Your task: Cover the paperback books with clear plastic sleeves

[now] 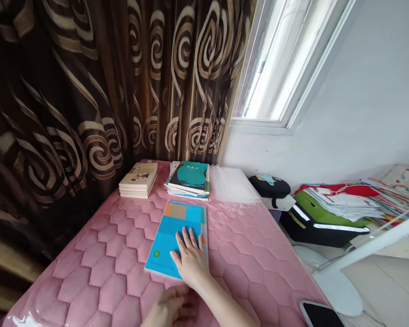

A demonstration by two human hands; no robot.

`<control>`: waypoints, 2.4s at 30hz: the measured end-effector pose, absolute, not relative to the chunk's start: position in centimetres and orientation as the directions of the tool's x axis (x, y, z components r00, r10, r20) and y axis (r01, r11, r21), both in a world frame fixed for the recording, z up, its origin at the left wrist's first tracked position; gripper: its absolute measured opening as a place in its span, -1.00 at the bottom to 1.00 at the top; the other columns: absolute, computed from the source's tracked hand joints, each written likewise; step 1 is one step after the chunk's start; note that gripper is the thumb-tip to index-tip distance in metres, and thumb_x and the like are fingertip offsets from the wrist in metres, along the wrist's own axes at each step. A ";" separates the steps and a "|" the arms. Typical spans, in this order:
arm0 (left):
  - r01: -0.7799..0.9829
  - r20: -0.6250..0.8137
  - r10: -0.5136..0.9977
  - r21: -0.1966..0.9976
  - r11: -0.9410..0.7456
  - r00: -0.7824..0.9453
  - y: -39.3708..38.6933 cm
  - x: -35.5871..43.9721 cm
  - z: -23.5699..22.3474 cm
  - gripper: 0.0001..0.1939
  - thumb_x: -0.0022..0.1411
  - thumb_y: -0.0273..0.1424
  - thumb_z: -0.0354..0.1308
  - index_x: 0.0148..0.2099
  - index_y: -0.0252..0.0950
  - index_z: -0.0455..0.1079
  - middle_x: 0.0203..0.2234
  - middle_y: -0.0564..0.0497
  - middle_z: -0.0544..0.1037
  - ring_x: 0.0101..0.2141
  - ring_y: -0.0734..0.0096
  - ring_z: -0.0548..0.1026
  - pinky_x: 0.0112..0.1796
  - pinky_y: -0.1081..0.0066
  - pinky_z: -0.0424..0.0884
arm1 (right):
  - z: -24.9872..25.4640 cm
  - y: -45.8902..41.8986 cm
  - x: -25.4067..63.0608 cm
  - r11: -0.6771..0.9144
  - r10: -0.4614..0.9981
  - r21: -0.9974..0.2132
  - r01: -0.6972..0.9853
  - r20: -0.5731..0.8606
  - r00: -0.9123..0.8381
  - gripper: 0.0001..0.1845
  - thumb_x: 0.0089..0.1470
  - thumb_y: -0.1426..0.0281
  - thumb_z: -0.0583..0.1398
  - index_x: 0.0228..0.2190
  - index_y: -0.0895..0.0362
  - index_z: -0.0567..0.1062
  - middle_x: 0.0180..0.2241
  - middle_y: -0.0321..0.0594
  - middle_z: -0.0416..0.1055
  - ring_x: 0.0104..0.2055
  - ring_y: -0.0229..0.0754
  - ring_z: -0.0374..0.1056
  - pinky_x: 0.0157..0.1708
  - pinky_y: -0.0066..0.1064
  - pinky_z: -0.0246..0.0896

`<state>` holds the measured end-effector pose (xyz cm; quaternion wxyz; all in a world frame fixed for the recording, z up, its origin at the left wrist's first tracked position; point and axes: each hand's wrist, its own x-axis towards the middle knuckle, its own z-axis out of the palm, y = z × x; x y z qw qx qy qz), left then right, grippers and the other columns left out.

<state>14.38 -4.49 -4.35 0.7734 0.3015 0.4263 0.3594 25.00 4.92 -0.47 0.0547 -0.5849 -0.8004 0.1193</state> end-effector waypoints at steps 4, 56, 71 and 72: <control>0.283 -0.081 0.946 0.959 -0.012 0.314 -3.6 13.1 -0.5 -0.80 0.16 -0.49 -0.01 -0.22 -0.27 0.43 -0.33 -0.07 0.55 -0.24 0.26 0.52 -0.14 0.27 0.42 | -0.7 4.8 24.8 0.287 0.947 -0.205 0.936 -0.090 -0.310 -0.31 0.27 0.05 -0.13 0.31 0.07 -0.05 0.35 -0.20 -0.36 0.39 0.06 -0.44 0.31 0.10 -0.48; 0.945 0.535 0.802 0.022 -0.328 0.266 4.7 8.7 -7.3 -0.44 0.35 -0.25 -0.15 0.34 -0.29 0.08 0.28 -0.14 0.20 0.27 0.13 0.14 0.18 0.12 0.20 | -1.4 8.8 28.3 0.386 0.920 -0.208 0.899 0.023 -0.390 -0.23 0.28 0.00 -0.25 0.31 0.23 -0.06 0.36 -0.03 -0.32 0.40 0.00 -0.44 0.32 0.01 -0.55; 0.828 -0.006 0.993 0.551 0.101 -0.117 10.4 7.7 0.6 -0.78 0.29 -0.47 0.01 -0.07 -0.45 0.38 -0.17 -0.22 0.57 -0.13 0.26 0.53 -0.16 0.40 0.37 | -0.7 5.8 28.2 0.139 0.982 -0.234 0.962 -0.090 -0.164 -0.24 0.28 0.06 -0.18 0.30 0.31 -0.06 0.36 -0.05 -0.39 0.39 0.03 -0.45 0.33 -0.14 -0.38; 0.824 -0.027 0.992 0.555 0.116 -0.122 10.9 7.7 0.9 -0.78 0.31 -0.43 0.01 -0.09 -0.45 0.38 -0.20 -0.22 0.58 -0.16 0.26 0.54 -0.20 0.42 0.37 | -0.7 5.8 28.2 0.142 0.982 -0.236 0.961 -0.090 -0.167 -0.24 0.28 0.06 -0.18 0.30 0.31 -0.06 0.36 -0.04 -0.39 0.39 0.02 -0.45 0.33 -0.15 -0.38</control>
